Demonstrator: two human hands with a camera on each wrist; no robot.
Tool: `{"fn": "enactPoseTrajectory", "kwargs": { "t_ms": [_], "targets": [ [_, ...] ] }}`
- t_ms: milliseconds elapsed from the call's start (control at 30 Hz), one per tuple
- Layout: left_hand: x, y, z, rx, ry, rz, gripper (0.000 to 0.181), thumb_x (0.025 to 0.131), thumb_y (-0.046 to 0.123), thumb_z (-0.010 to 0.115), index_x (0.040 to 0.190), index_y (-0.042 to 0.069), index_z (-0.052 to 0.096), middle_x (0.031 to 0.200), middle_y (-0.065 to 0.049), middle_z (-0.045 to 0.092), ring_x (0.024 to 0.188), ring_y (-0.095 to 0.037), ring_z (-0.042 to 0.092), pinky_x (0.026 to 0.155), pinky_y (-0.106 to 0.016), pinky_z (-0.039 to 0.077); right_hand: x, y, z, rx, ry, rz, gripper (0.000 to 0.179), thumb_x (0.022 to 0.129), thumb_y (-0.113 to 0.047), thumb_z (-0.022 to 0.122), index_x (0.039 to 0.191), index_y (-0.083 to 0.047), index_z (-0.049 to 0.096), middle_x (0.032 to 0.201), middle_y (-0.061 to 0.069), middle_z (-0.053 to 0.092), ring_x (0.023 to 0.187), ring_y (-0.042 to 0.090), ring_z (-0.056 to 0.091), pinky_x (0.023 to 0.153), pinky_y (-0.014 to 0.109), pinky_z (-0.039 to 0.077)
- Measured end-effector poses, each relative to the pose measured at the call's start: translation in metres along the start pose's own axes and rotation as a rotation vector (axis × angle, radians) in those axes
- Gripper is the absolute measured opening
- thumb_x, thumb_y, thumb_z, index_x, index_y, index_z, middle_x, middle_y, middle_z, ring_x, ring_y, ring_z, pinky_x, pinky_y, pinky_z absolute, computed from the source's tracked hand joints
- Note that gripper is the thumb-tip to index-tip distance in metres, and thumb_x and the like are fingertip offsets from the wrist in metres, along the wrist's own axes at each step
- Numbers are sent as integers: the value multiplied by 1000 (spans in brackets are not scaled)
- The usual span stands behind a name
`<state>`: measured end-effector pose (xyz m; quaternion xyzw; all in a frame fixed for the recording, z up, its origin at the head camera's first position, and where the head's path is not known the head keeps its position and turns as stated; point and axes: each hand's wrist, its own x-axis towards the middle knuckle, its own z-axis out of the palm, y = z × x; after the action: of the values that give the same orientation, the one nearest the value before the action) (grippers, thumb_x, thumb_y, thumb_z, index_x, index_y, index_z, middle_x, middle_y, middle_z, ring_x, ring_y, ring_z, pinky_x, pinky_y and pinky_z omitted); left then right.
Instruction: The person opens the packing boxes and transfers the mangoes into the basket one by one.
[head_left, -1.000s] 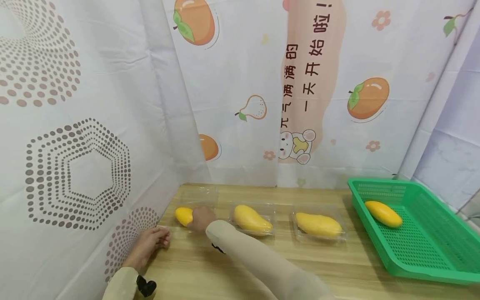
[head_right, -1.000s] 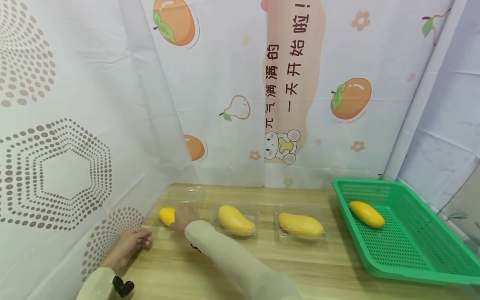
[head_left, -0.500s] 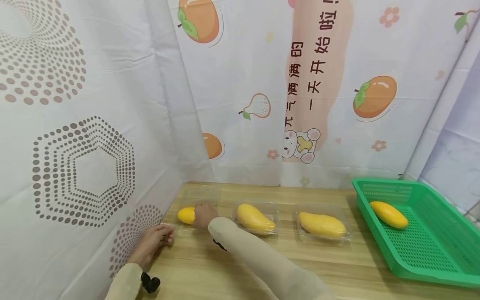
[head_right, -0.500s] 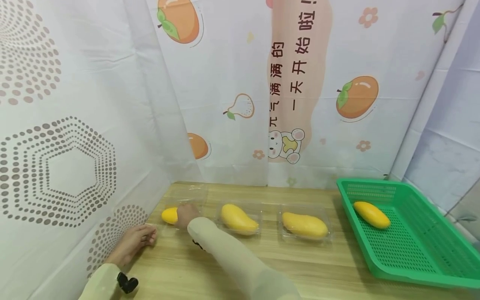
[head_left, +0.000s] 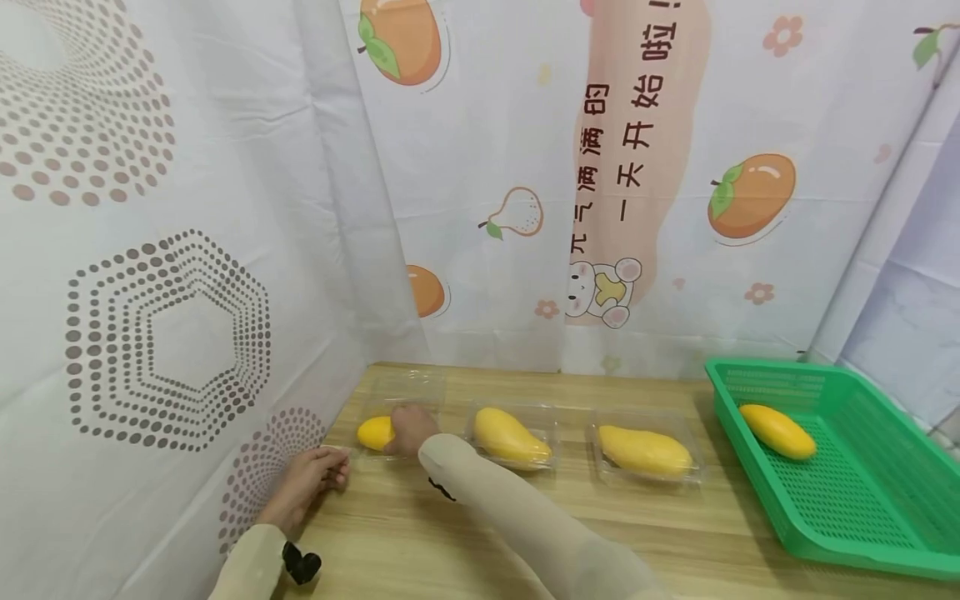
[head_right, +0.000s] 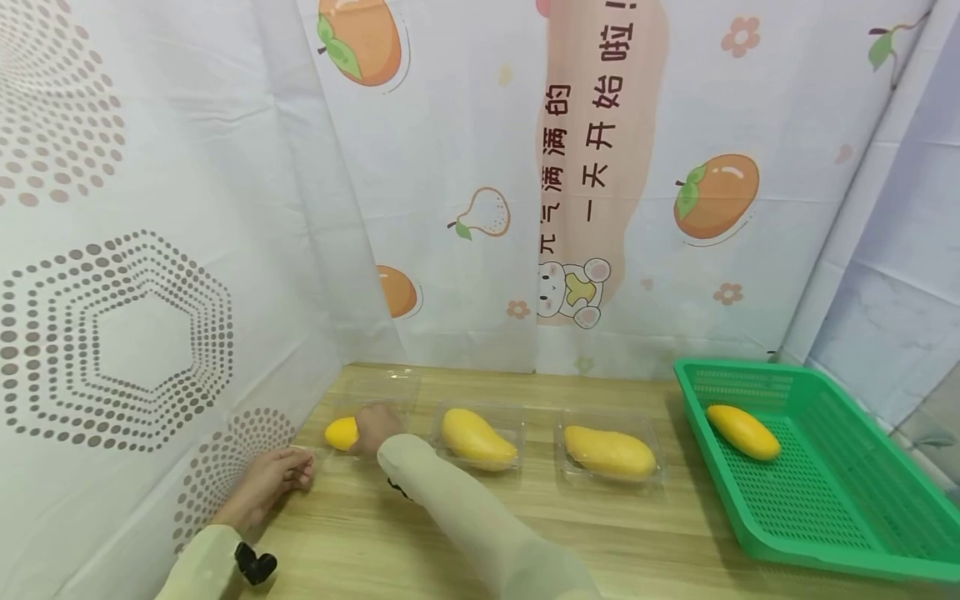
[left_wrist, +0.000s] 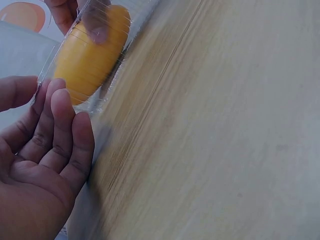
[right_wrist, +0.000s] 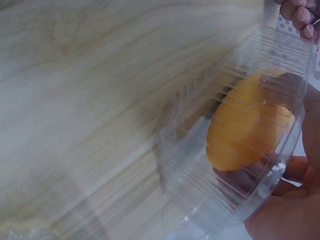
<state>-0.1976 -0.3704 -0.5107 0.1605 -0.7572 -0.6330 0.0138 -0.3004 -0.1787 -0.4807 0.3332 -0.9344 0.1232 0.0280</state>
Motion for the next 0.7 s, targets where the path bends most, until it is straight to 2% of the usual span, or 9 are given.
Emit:
{"fn": "enactPoseTrajectory", "kwargs": {
  "t_ms": [133, 400, 600, 700],
  "targets": [
    [0, 0, 2, -3, 8, -2, 28, 103, 14, 61, 112, -13, 64, 89, -12, 68, 76, -20, 63, 69, -33, 57, -2, 3, -1, -26, 17, -33, 37, 79, -39, 90, 94, -11, 71, 91, -3, 65, 82, 10, 56, 77, 21, 50],
    [2, -3, 1, 12, 3, 22, 27, 104, 11, 58, 113, -14, 63, 89, -11, 68, 76, -19, 64, 69, -32, 58, -4, 18, -6, -28, 2, -28, 34, 80, -37, 89, 96, -11, 75, 97, 0, 65, 82, 10, 55, 75, 21, 50],
    [2, -3, -1, 20, 3, 28, 27, 105, 10, 57, 115, -15, 63, 90, -12, 69, 76, -19, 64, 69, -33, 59, -9, 21, -18, -15, -6, -34, 30, 81, -36, 88, 86, -12, 70, 91, 0, 60, 79, 11, 51, 71, 21, 46],
    [1, -2, -1, 20, 2, 22, 28, 105, 10, 57, 116, -15, 62, 91, -12, 68, 77, -19, 64, 69, -33, 58, -13, 20, -25, 2, 4, -46, 29, 81, -35, 88, 86, -12, 70, 89, -1, 58, 78, 11, 50, 69, 20, 45]
  ]
}}
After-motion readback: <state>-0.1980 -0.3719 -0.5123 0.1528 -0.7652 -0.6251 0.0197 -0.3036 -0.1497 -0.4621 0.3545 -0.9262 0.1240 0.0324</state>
